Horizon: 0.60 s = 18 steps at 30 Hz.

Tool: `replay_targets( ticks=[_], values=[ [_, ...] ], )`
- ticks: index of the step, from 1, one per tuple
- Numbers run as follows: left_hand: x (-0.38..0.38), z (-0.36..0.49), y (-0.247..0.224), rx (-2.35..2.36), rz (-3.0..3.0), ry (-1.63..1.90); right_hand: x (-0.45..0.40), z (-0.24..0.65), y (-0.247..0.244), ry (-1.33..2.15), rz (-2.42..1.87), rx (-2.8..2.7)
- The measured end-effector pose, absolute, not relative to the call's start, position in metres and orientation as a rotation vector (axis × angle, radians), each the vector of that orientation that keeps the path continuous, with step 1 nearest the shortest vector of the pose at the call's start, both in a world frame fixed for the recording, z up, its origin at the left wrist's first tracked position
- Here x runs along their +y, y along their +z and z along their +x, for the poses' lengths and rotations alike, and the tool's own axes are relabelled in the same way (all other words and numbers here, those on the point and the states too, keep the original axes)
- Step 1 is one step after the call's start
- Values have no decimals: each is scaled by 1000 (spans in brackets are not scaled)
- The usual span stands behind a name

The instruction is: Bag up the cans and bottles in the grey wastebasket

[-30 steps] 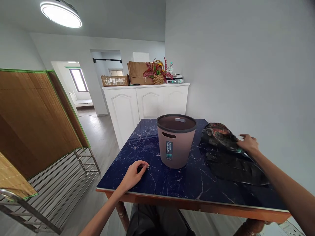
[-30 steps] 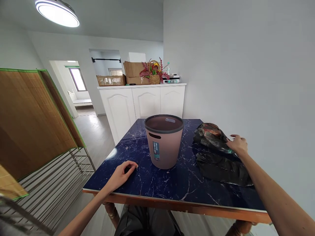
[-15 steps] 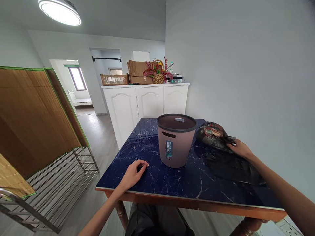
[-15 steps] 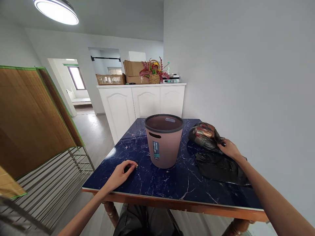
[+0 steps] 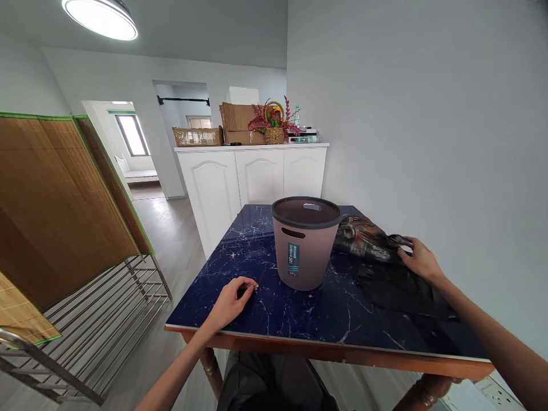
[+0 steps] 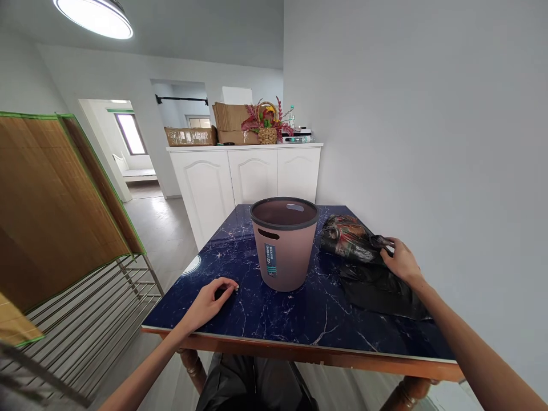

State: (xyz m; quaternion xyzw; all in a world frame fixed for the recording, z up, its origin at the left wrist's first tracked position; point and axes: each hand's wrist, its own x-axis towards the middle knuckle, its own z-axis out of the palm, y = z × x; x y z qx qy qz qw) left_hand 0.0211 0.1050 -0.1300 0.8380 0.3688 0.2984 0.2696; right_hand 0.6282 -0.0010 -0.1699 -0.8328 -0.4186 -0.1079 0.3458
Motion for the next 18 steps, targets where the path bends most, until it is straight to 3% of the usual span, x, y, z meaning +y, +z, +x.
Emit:
replay_targets(
  ticks=[12,18],
  values=[
    [108,21,-129,974,2252,787,-81,546,-255,-300,-2133,-1324],
    [109,21,-128,981,2263,814,-91,505,-243,-278,-1996,-1418]
  ],
)
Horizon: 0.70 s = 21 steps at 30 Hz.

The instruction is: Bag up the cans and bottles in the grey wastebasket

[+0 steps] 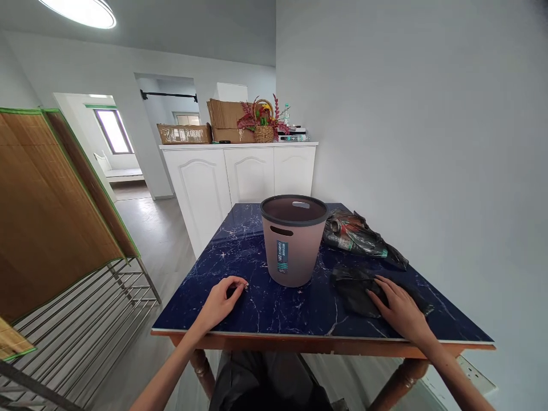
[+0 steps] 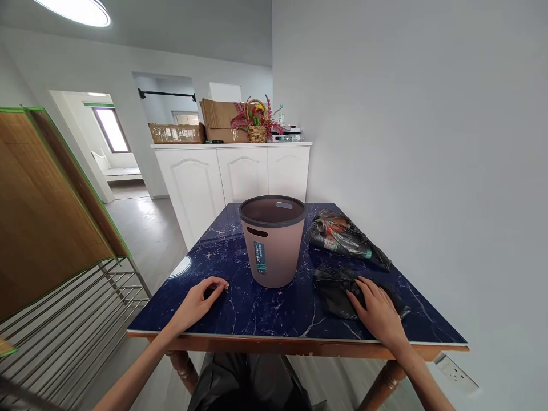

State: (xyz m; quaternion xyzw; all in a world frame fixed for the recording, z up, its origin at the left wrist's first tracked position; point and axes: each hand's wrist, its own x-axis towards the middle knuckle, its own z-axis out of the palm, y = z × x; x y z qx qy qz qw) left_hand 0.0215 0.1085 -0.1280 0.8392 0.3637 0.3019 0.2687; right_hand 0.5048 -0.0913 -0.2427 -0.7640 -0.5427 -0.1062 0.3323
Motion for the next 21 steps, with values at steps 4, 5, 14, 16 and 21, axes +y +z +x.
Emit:
replay_targets(
  ticks=[4,5,14,16,21],
  values=[
    [109,22,-128,973,2264,827,-89,470,-221,-171,-1864,-1388],
    [109,21,-128,972,2264,825,-87,461,-217,-155,-1848,-1384],
    [102,21,-128,998,2227,813,-71,367,-176,273,-1647,-1372],
    [89,24,-120,990,2174,791,-75,342,-155,538,-1490,-1295],
    [39,34,-79,862,2023,615,-79,292,-101,722,-1228,-1274]
  ],
)
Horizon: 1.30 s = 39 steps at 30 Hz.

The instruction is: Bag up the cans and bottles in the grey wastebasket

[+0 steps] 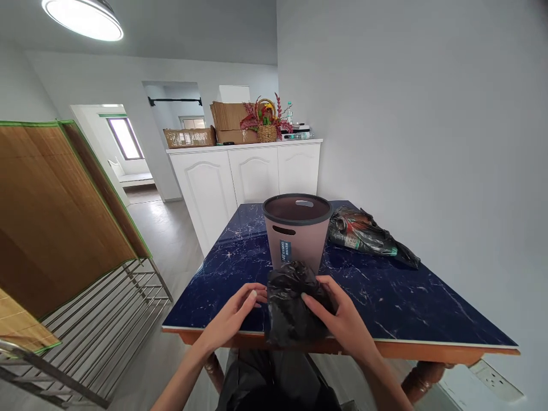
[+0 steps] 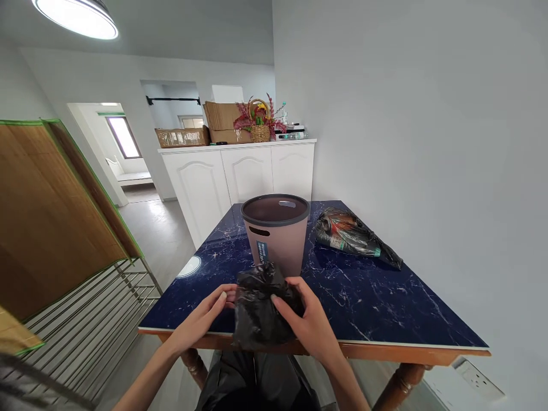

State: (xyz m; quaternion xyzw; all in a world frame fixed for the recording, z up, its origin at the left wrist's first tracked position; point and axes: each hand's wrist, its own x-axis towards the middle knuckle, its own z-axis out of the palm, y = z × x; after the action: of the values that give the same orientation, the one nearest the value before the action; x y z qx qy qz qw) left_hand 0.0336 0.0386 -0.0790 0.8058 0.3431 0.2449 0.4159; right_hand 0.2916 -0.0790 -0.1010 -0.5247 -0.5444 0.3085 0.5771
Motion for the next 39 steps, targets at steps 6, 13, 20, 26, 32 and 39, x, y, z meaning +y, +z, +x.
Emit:
replay_targets(
  ticks=[6,13,20,26,32,39],
  values=[
    [2,44,-34,914,2129,800,-70,255,-73,642,-1167,-1294],
    [-13,23,-35,1413,2251,1213,-72,249,-78,575,-1212,-1254],
    [-30,14,-49,1737,1988,1442,-76,252,-74,446,-1341,-1267],
    [-32,32,-58,1516,1825,1423,-76,250,-79,558,-1305,-1323],
    [-51,45,-56,1168,2175,1287,-64,230,-91,661,-1256,-1407],
    [-61,41,-56,859,2618,1051,-55,221,-112,465,-1166,-1159]
  ],
)
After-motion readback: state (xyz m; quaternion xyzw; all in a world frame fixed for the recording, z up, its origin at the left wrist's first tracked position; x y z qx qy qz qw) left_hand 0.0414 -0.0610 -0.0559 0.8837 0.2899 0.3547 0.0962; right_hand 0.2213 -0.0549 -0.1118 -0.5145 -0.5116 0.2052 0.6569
